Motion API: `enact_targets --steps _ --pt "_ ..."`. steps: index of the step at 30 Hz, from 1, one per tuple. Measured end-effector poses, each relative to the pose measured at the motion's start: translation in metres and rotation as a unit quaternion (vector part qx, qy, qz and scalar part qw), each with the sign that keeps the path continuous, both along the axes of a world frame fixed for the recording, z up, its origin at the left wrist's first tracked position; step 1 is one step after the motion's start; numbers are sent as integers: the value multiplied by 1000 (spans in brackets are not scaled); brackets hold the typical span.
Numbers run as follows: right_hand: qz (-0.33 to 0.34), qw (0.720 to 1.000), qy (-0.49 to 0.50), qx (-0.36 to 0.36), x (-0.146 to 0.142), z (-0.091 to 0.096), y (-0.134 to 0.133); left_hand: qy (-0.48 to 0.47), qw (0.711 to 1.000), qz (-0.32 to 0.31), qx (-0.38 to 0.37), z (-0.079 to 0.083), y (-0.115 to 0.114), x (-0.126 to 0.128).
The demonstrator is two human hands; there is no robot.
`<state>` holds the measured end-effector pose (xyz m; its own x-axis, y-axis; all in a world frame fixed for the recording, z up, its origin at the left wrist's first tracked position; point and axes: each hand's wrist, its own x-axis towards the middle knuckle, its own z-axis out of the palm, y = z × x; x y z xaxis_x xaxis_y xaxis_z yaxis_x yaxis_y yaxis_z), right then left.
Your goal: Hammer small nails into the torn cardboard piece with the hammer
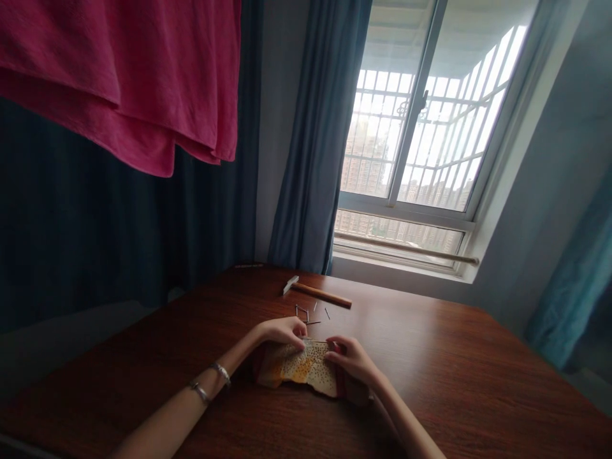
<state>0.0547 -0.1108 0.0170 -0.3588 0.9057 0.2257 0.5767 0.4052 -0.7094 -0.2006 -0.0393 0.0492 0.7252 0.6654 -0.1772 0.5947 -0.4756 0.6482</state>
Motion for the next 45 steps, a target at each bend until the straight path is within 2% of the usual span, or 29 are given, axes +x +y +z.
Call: enact_targets --steps 4,10,14,19,24,28,31,40,45 --pt "-4 1000 17 1 19 3 -16 -24 1000 -10 -1 -3 -12 17" --pt "-10 1000 25 -10 58 21 -29 -96 995 -14 -22 -9 -26 56" --pt "-49 998 24 -9 96 23 -29 -106 994 -17 32 -10 -30 99" --pt "-92 995 33 -13 144 15 -25 -79 989 -46 115 -8 -24 152" --pt "-125 992 32 9 170 2 -18 -27 973 -53 222 -10 -22 183" --pt "-141 989 -3 53 175 -5 -15 38 943 -24 328 -17 -30 190" --pt "-148 983 -57 95 174 -6 -15 43 929 -16 368 -23 -35 188" --pt "-166 971 -95 142 158 -10 -16 -30 932 -3 362 -28 -35 173" --pt "-171 972 -90 135 157 -6 -18 -52 939 -31 338 -28 -33 171"
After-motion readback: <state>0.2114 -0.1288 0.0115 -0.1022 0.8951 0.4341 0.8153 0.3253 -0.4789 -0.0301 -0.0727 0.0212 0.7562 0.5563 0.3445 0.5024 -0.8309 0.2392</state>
